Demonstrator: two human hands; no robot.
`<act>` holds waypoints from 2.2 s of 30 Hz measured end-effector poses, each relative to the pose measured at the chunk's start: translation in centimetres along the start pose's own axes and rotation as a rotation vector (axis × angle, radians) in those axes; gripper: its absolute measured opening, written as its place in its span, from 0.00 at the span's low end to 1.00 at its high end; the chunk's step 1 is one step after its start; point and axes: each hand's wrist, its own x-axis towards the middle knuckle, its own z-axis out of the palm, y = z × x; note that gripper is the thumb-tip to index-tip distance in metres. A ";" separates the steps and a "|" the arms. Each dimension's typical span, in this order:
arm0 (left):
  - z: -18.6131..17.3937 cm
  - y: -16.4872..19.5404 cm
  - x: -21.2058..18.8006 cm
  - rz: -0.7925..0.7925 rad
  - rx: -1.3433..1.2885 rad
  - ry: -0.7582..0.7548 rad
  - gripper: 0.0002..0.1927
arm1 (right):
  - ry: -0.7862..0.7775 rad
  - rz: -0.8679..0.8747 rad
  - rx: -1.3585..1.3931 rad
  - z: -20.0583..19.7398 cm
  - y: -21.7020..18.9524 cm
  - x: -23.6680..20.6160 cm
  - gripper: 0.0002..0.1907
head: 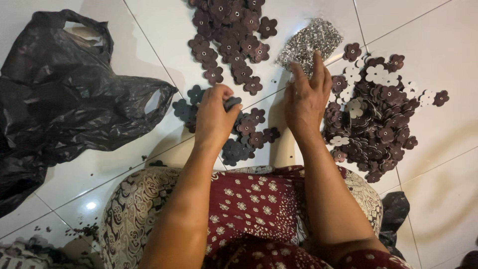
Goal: The person sits on a tiled floor and assembles flower-shaped decorative pieces by hand. They pick up dark brown felt-like flowers and small metal fasteners, attach the fasteners to the center of each flower, and place the finished pieces into a black plastic bag. The person repeats this process for multiple flowers.
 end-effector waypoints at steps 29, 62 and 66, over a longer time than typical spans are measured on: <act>-0.4 -0.7 0.1 -0.117 -0.035 0.024 0.09 | -0.269 0.098 0.332 -1.6 2.2 -1.9 0.07; 0.0 -0.1 0.2 -0.091 -0.198 0.083 0.09 | -0.375 -0.034 0.523 -0.5 0.8 -2.6 0.07; -0.2 0.0 0.3 -0.127 -0.310 0.107 0.10 | -0.396 -0.036 0.502 -0.5 0.9 -2.5 0.09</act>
